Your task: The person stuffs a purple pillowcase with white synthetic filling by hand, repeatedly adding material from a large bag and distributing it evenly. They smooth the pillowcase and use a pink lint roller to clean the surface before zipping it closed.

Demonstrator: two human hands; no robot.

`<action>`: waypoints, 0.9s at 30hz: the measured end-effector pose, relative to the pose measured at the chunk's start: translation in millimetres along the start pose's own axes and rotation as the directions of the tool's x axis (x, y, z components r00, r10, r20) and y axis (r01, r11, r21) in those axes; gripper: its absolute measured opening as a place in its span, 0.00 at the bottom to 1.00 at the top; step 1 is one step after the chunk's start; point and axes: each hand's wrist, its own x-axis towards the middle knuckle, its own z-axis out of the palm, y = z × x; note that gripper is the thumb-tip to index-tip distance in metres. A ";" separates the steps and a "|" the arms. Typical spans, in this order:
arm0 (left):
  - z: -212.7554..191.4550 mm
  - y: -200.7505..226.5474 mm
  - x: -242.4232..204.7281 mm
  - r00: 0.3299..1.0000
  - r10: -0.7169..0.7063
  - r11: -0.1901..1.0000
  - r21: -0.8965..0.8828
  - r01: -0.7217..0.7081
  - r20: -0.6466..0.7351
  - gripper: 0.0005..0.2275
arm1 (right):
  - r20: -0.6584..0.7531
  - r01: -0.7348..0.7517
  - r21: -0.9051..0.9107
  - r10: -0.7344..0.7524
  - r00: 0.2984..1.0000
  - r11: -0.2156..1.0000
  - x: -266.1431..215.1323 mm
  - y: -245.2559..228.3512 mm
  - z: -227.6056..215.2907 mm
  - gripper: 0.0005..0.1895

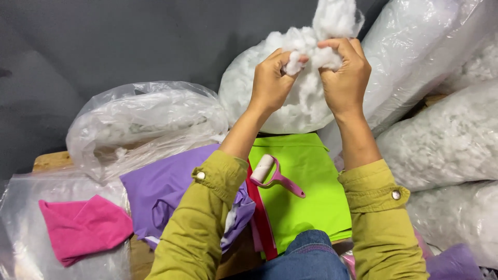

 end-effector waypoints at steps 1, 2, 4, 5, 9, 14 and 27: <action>7.4 -27.5 -1.0 1.000 -0.006 1.000 -0.007 0.006 0.004 0.05 | 0.004 -0.006 -0.007 0.006 1.000 1.000 -5.1 17.1 10.3 0.22; 15.1 -55.0 -2.4 0.997 -0.055 0.998 0.041 0.053 0.059 0.10 | 0.040 -0.028 -0.030 0.030 0.999 0.999 -10.6 34.3 20.5 0.23; 24.6 -96.5 -13.5 0.987 -0.112 0.991 0.088 0.102 0.115 0.17 | 0.080 -0.056 -0.057 0.060 0.995 0.997 -28.5 68.0 41.3 0.23; 24.7 -110.4 -24.4 0.921 -0.293 0.910 0.369 0.187 0.256 0.21 | 0.275 -0.101 -0.116 0.130 0.953 0.988 -42.5 83.2 52.7 0.25; 22.1 -81.3 -44.2 0.820 -0.501 0.726 0.650 0.225 0.275 0.25 | 0.536 -0.158 -0.281 0.291 0.793 0.947 -77.2 113.9 72.0 0.32; 40.5 -99.3 -50.7 0.930 0.309 0.613 0.706 -0.355 0.200 0.22 | 0.520 -0.145 -0.360 0.327 0.789 0.922 -58.3 81.1 52.6 0.40; 70.7 -206.7 -87.0 0.845 -0.249 0.414 0.841 -0.349 0.474 0.16 | 0.556 -0.069 -0.529 0.407 0.725 0.846 -124.3 125.9 92.7 0.28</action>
